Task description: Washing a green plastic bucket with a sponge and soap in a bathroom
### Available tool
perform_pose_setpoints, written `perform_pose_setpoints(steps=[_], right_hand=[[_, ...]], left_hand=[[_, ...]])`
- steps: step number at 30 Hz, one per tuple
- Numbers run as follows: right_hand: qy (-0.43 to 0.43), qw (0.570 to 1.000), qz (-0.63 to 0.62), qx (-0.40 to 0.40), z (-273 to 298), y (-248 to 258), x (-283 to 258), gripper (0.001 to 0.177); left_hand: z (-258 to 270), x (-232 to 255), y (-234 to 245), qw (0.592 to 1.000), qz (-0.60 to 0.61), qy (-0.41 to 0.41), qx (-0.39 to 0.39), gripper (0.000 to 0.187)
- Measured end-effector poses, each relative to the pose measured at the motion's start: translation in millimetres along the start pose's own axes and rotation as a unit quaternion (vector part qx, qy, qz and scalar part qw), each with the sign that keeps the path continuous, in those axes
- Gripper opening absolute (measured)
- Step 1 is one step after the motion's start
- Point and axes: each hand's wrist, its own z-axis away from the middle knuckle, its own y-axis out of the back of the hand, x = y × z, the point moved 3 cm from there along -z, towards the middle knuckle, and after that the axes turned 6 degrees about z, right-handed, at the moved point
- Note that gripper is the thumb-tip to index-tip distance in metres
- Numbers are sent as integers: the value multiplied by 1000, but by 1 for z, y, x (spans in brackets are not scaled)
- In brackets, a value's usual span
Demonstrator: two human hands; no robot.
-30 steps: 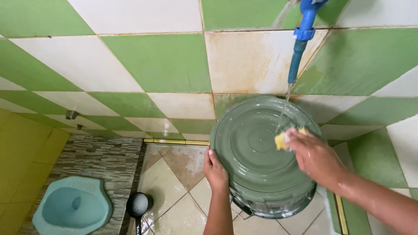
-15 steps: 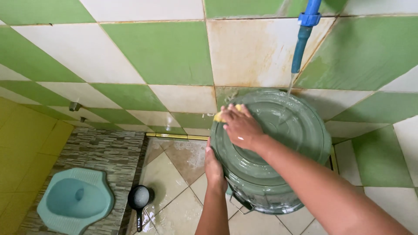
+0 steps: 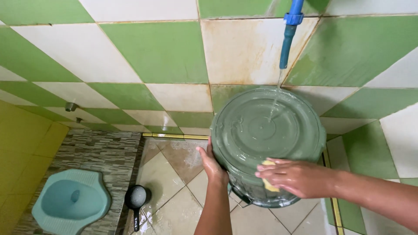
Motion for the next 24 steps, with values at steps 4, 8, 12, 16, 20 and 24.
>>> perform_pose_setpoints(steps=[4,8,12,16,20,24], right_hand=[[0,995,96,-15,-88,-37,24,48],[-204,967,96,-115,-157,-12,70,59],[-350,927,100,-90,-174,12,133,64],[-417,898,133,-40,-131,25,188,58],[-526,824,209,-18,-66,69,163,38],[-604,784,142,16,7,61,145,40]], left_hand=[[1,0,6,999,4,8,-43,86],[27,2,-16,986,-127,-77,-72,90],[-12,-9,5,958,-239,-157,14,68],[-43,-18,22,935,-273,-224,29,67],[-41,-16,20,921,-290,-249,73,56],[-52,-22,28,915,-273,-272,118,54]])
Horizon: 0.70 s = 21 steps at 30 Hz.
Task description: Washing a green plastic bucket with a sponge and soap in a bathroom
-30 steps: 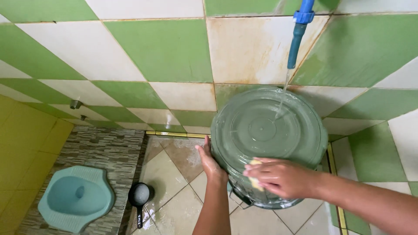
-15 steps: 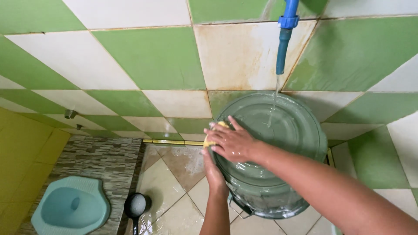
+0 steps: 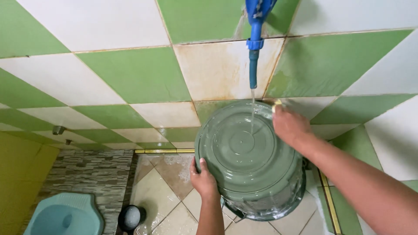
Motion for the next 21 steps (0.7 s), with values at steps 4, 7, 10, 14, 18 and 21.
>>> perform_pose_setpoints(steps=[4,7,10,14,18,21], right_hand=[[-60,992,-98,-61,98,-8,1,43],[-71,987,-97,-104,141,-31,-2,49],[-51,985,-155,-62,112,-33,7,57],[53,972,-225,26,19,-19,10,45],[14,961,-276,6,-44,-31,14,58],[91,949,-287,98,-6,-40,18,56]], left_hand=[[6,8,1,1000,-25,10,-7,52],[0,5,0,998,-46,-26,-27,51],[2,18,1,994,-80,-58,-47,53],[3,17,3,992,-105,-26,-57,55],[11,25,2,993,-94,-25,-60,55],[6,20,3,997,-56,-24,-43,49]])
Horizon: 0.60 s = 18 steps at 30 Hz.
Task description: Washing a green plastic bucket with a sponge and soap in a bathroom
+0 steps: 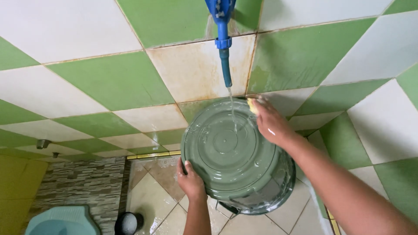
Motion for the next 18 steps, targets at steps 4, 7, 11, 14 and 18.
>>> perform_pose_setpoints(steps=[4,7,11,14,18], right_hand=[[1,996,38,85,107,-2,-32,57],[-23,979,175,98,161,-35,-63,57],[110,917,350,157,184,-92,-126,72],[197,913,325,147,183,-99,-152,75],[263,915,282,117,186,-40,-111,63]], left_hand=[[-13,-18,0,1000,4,-25,13,47],[-10,-14,1,1000,15,-4,10,49],[-6,-11,1,1000,-10,20,3,49],[-7,-6,1,999,-21,24,-3,47],[-5,-3,1,1000,4,25,-14,48]])
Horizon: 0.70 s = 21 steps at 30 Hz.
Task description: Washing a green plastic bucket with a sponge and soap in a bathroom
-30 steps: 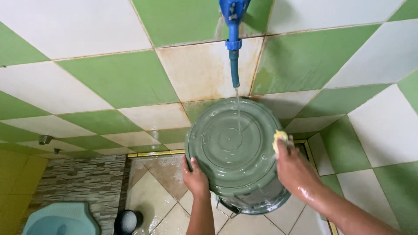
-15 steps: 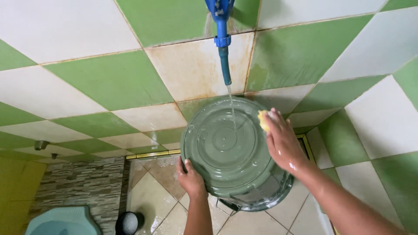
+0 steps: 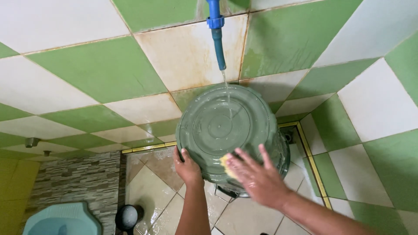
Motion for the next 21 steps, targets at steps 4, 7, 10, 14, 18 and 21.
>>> perform_pose_setpoints(steps=[4,7,10,14,18,21], right_hand=[[19,999,37,-27,13,-1,58,60],[-31,999,0,-10,13,-9,57,53],[-1,1000,-19,13,16,-9,32,45],[9,997,-64,35,6,-19,42,35],[-115,989,-78,-52,-9,-31,80,36],[-36,986,-163,0,-7,-5,73,30]], left_hand=[[-9,-21,2,1000,-6,-18,7,49],[-24,-37,-2,987,-78,-138,17,43],[-23,-42,1,986,-98,-129,22,45],[-27,-45,0,986,-104,-130,26,44],[-16,-48,0,985,-119,-115,39,46],[-19,-47,-2,987,-115,-107,36,47]])
